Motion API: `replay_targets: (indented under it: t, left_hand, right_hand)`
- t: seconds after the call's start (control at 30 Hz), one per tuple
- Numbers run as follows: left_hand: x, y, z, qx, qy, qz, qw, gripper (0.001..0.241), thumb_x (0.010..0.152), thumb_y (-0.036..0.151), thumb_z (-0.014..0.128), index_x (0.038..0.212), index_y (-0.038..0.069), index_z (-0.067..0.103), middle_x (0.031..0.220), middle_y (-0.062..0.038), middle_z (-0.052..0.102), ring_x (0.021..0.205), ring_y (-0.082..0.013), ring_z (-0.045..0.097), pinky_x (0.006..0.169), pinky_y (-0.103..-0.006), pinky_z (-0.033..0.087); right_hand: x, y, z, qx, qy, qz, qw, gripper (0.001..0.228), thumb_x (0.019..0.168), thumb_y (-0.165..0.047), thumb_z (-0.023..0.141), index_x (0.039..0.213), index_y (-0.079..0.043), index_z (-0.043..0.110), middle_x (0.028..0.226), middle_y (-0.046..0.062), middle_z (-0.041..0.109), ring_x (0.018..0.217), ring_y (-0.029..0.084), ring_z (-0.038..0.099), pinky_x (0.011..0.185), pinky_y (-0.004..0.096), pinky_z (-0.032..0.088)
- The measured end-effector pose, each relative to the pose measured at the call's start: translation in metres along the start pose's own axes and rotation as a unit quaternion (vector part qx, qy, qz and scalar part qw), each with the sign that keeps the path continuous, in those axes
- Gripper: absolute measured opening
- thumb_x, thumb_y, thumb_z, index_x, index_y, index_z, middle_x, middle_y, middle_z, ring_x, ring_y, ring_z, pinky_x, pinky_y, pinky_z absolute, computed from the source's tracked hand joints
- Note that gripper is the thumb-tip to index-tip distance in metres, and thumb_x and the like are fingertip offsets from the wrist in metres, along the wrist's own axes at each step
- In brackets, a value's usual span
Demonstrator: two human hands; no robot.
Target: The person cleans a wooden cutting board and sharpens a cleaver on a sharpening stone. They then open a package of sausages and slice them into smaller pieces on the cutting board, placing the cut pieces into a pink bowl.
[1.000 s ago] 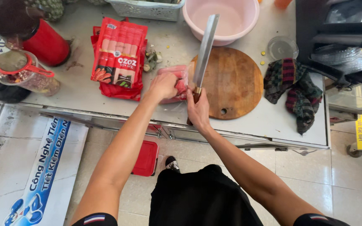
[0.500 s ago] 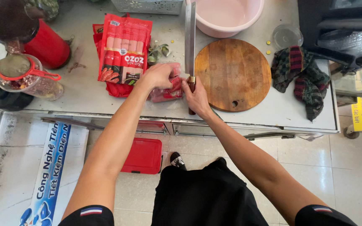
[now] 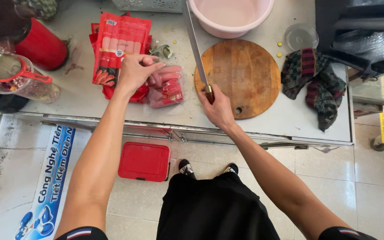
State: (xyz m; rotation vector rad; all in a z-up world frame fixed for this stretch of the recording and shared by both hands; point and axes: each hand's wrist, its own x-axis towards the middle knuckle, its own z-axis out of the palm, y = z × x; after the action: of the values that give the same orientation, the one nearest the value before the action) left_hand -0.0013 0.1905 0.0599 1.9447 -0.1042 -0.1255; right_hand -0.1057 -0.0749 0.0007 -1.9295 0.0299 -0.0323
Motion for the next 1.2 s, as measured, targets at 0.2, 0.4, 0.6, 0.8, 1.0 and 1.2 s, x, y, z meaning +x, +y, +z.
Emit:
replay_targets:
  t: [0.2, 0.4, 0.6, 0.8, 1.0, 1.2]
  left_hand:
    - [0.013, 0.042, 0.129, 0.214, 0.015, 0.022, 0.976, 0.052, 0.08, 0.056, 0.083, 0.088, 0.005, 0.078, 0.076, -0.012, 0.074, 0.071, -0.025, 0.074, 0.071, -0.041, 0.058]
    - [0.024, 0.043, 0.252, 0.218, 0.048, 0.054, 0.973, 0.049, 0.075, 0.043, 0.087, 0.094, -0.001, 0.076, 0.085, -0.019, 0.073, 0.083, -0.037, 0.072, 0.076, -0.0472, 0.057]
    - [-0.027, 0.034, 0.271, 0.2, 0.131, 0.083, 0.968, 0.049, 0.075, 0.025, 0.085, 0.117, 0.002, 0.073, 0.107, -0.019, 0.069, 0.087, -0.0403, 0.07, 0.074, -0.0476, 0.056]
    - [-0.041, 0.026, 0.275, 0.186, 0.143, 0.139, 0.962, 0.019, 0.089, 0.017, 0.075, 0.103, 0.006, 0.078, 0.106, -0.015, 0.073, 0.091, -0.0372, 0.072, 0.081, -0.046, 0.057]
    - [-0.037, 0.019, 0.273, 0.168, 0.148, 0.139, 0.965, 0.018, 0.091, 0.013, 0.069, 0.105, 0.006, 0.079, 0.105, -0.015, 0.073, 0.09, -0.0374, 0.071, 0.08, -0.0458, 0.056]
    - [-0.035, 0.017, 0.277, 0.158, 0.164, 0.161, 0.96, 0.017, 0.093, 0.013, 0.068, 0.105, 0.006, 0.078, 0.107, -0.013, 0.073, 0.094, -0.0364, 0.07, 0.082, -0.0447, 0.056]
  right_hand:
    - [-0.045, -0.009, -0.093, -0.071, 0.044, -0.021, 0.996, 0.077, 0.096, -0.022, 0.069, 0.157, -0.008, 0.026, 0.065, 0.008, 0.064, 0.054, 0.018, 0.057, 0.057, 0.037, 0.048]
    - [-0.056, 0.009, -0.163, -0.103, 0.034, 0.01, 0.994, 0.07, 0.099, -0.023, 0.066, 0.159, -0.01, 0.033, 0.058, 0.004, 0.054, 0.052, 0.015, 0.049, 0.056, 0.034, 0.045]
    - [-0.069, 0.027, -0.188, -0.085, 0.033, -0.035, 0.995, 0.055, 0.104, -0.02, 0.062, 0.155, -0.008, 0.046, 0.063, 0.002, 0.051, 0.057, 0.011, 0.048, 0.054, 0.032, 0.043]
    - [-0.054, 0.026, -0.171, -0.139, 0.066, -0.034, 0.987, 0.049, 0.101, -0.021, 0.06, 0.147, -0.008, 0.05, 0.061, 0.012, 0.063, 0.048, 0.023, 0.06, 0.051, 0.038, 0.048]
    - [-0.047, 0.025, -0.142, -0.242, 0.049, -0.026, 0.969, 0.049, 0.102, -0.021, 0.054, 0.15, -0.018, 0.051, 0.071, 0.024, 0.067, 0.061, 0.044, 0.066, 0.061, 0.052, 0.052]
    - [-0.047, 0.019, -0.123, -0.317, 0.024, 0.039, 0.947, 0.035, 0.102, -0.023, 0.052, 0.136, -0.016, 0.055, 0.078, 0.027, 0.07, 0.073, 0.053, 0.065, 0.072, 0.063, 0.05]
